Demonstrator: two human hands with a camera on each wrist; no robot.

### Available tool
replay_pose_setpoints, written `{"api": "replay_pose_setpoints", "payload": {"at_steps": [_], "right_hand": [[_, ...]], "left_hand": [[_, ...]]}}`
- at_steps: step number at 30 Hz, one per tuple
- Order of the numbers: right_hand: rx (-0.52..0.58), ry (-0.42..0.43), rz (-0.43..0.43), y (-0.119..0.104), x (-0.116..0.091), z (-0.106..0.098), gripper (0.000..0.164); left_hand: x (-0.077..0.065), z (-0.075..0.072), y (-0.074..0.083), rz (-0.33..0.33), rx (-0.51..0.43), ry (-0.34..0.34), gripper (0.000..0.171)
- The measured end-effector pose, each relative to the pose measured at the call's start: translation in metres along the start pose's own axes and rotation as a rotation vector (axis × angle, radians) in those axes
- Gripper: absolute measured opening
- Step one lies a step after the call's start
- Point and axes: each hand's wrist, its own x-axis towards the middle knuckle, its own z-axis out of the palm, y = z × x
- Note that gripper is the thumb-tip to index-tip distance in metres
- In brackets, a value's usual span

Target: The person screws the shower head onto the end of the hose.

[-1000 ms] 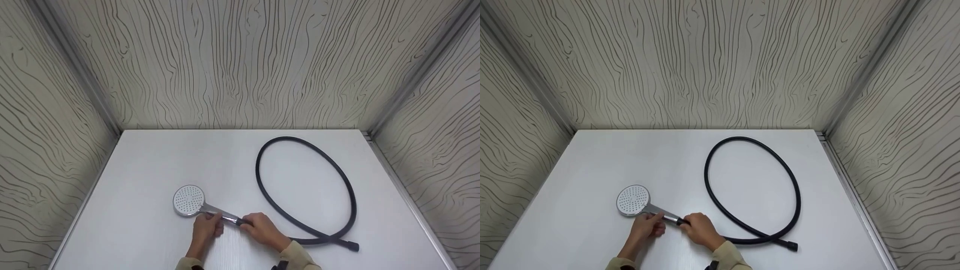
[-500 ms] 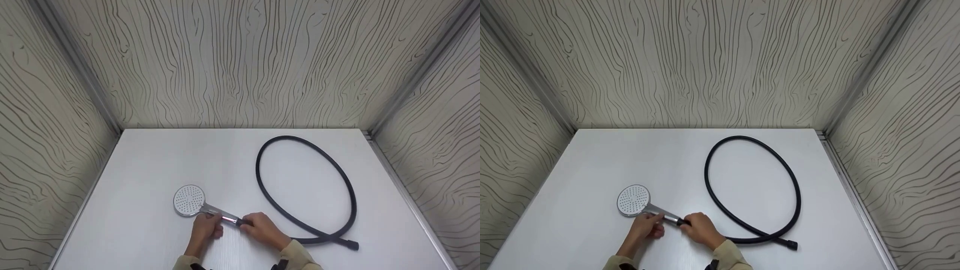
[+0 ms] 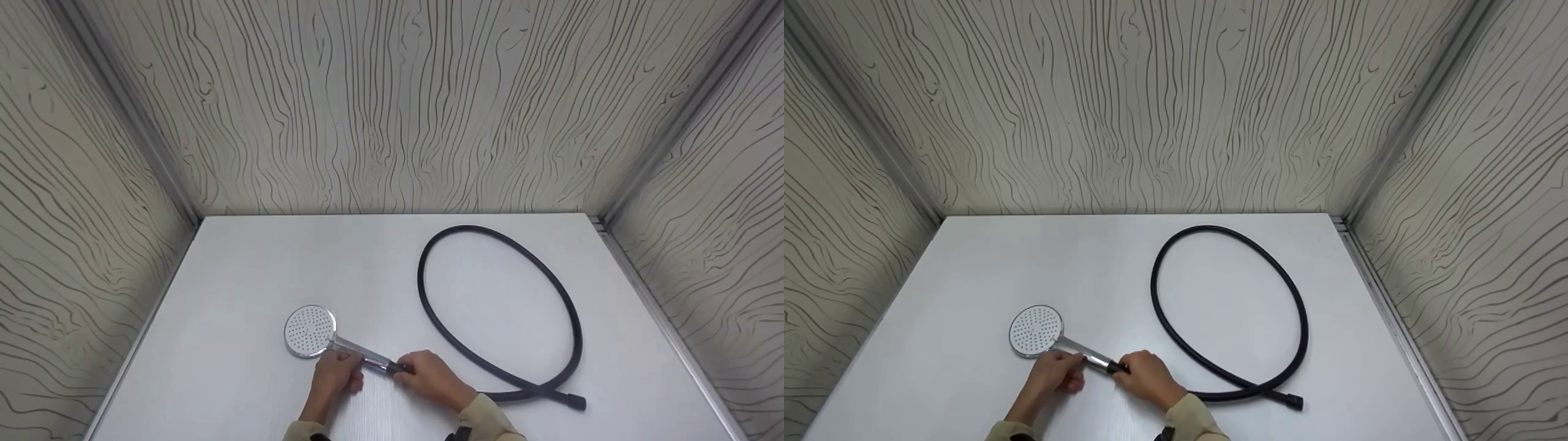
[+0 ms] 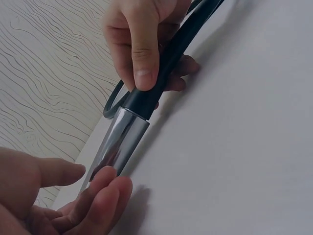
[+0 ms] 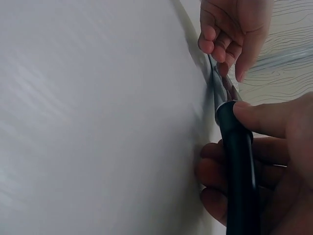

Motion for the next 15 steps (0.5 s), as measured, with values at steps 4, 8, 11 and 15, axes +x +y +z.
{"api": "replay_pose_setpoints", "payload": {"at_steps": [4,8,11,15], "right_hand": [[-0.02,0.005,-0.007,0.0016,0.0007,-0.0015,0.022],[-0.03,-0.001,0.024,0.0029,0.002,-0.0021,0.023],[-0.043,-0.003,0.039,0.0041,0.0028,-0.0031,0.023],[-0.074,0.009,0.013,0.0063,0.0039,-0.0049,0.023]], "left_hand": [[0.0018,-0.0002,0.0021,0.009,0.005,-0.012,0.021],[0.0031,0.0001,0.0031,0.022,0.021,-0.031,0.022],[0.0041,0.0008,0.0033,0.037,0.015,-0.039,0.021],[0.0062,0.0012,0.005,0.064,-0.002,-0.04,0.019]]}}
